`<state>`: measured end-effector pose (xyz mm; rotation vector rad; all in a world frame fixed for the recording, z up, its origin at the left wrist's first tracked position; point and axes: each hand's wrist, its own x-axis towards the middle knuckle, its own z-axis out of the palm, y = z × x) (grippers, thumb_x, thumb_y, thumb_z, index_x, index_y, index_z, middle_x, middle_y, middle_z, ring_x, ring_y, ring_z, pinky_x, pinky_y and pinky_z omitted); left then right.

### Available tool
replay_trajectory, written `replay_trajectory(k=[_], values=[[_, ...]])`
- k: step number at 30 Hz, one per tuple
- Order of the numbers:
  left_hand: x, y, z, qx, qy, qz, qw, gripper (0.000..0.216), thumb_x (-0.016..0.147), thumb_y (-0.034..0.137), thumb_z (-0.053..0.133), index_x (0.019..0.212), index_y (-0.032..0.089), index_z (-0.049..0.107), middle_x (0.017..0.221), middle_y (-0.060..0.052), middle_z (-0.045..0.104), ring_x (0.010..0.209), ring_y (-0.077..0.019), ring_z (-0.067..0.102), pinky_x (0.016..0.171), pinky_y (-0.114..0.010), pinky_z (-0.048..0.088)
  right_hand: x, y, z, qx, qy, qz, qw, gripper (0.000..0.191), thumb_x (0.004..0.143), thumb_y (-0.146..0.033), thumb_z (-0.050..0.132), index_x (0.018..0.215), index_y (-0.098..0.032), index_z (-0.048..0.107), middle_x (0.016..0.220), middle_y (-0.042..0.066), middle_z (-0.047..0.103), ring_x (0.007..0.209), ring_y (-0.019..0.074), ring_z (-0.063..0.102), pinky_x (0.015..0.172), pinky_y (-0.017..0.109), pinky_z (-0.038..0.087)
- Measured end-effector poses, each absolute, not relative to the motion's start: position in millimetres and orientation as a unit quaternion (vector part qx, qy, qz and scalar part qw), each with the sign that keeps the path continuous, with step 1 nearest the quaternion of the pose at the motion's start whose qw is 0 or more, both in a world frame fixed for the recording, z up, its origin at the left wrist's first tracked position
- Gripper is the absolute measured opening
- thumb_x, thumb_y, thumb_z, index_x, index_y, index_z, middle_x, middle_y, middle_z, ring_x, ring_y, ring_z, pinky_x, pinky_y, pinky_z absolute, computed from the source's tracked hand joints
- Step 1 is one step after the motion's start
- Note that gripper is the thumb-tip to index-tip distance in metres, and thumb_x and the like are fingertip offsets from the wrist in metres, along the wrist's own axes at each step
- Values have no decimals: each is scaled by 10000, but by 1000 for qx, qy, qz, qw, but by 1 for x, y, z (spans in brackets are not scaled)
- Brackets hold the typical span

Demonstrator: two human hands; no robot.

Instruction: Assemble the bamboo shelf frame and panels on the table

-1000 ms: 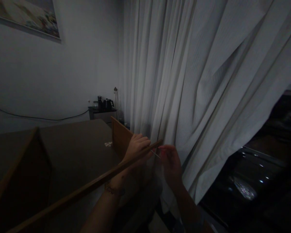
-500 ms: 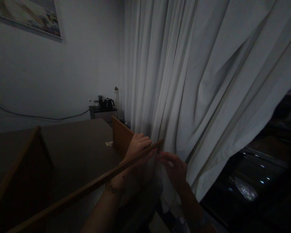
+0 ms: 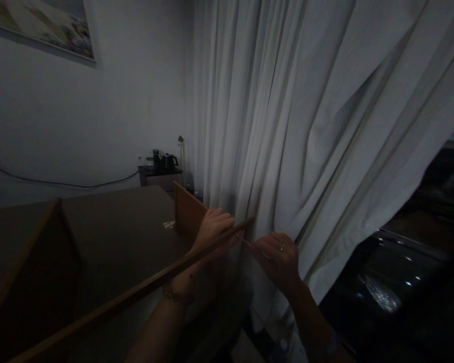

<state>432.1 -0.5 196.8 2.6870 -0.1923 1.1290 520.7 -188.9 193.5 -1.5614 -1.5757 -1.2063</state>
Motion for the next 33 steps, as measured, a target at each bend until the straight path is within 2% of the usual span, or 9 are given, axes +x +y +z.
replay_trajectory(k=[4,9,15,18,21,23,26,30,33], values=[[431,1,196,910,-81,388,120,248,877,331,534,676,189,504,701,-2,541,712,-170,465,695,-323,344,503,-183,190,-642,-560,-313,419,378,970,-360,536,623,-209,559,551,-26,551,531,119,502,567,273,358],[430,0,197,905,-86,398,123,261,884,324,528,666,188,482,692,2,525,706,-164,458,699,-321,345,487,-177,184,-664,-486,-88,561,482,963,-481,491,594,-189,598,518,-28,562,495,111,533,514,230,382],[432,-1,199,916,-76,378,111,269,884,362,517,673,194,520,693,-2,544,719,-171,475,718,-331,345,485,-175,179,-634,-461,33,620,514,938,-557,487,617,-175,610,514,-20,541,470,103,481,459,210,359],[433,1,200,918,-72,377,99,326,888,417,515,654,191,511,682,-6,549,703,-171,469,698,-330,334,490,-175,180,-637,-479,5,604,469,935,-531,523,637,-180,610,564,-16,568,526,109,508,510,213,397],[434,1,199,916,-75,384,92,343,903,441,501,668,191,524,681,-6,550,703,-172,472,693,-329,327,496,-176,182,-619,-496,-88,602,285,875,-488,653,857,-204,658,666,-24,613,590,116,546,546,211,444],[434,1,198,915,-81,382,95,334,909,440,495,690,192,543,690,-5,554,708,-170,476,692,-325,326,501,-178,184,-594,-526,-165,586,246,862,-437,692,982,-226,655,735,-20,647,627,123,588,577,218,491],[435,0,197,913,-77,387,99,347,901,447,508,672,188,544,680,-6,553,699,-170,471,679,-318,320,507,-184,186,-548,-610,-249,515,106,892,-308,676,972,-238,679,830,8,700,745,139,669,693,234,555],[435,1,196,911,-83,393,94,328,908,417,509,679,186,554,678,-2,550,688,-164,470,680,-313,321,516,-194,191,-524,-695,-248,424,297,923,-199,625,1217,-242,629,1077,55,711,981,161,682,855,259,571],[435,2,195,903,-97,408,93,315,897,408,522,675,185,540,673,-1,550,685,-162,470,684,-314,320,519,-197,194,-524,-703,-253,409,344,924,-179,618,1260,-255,610,1112,56,705,1015,167,676,879,275,570]])
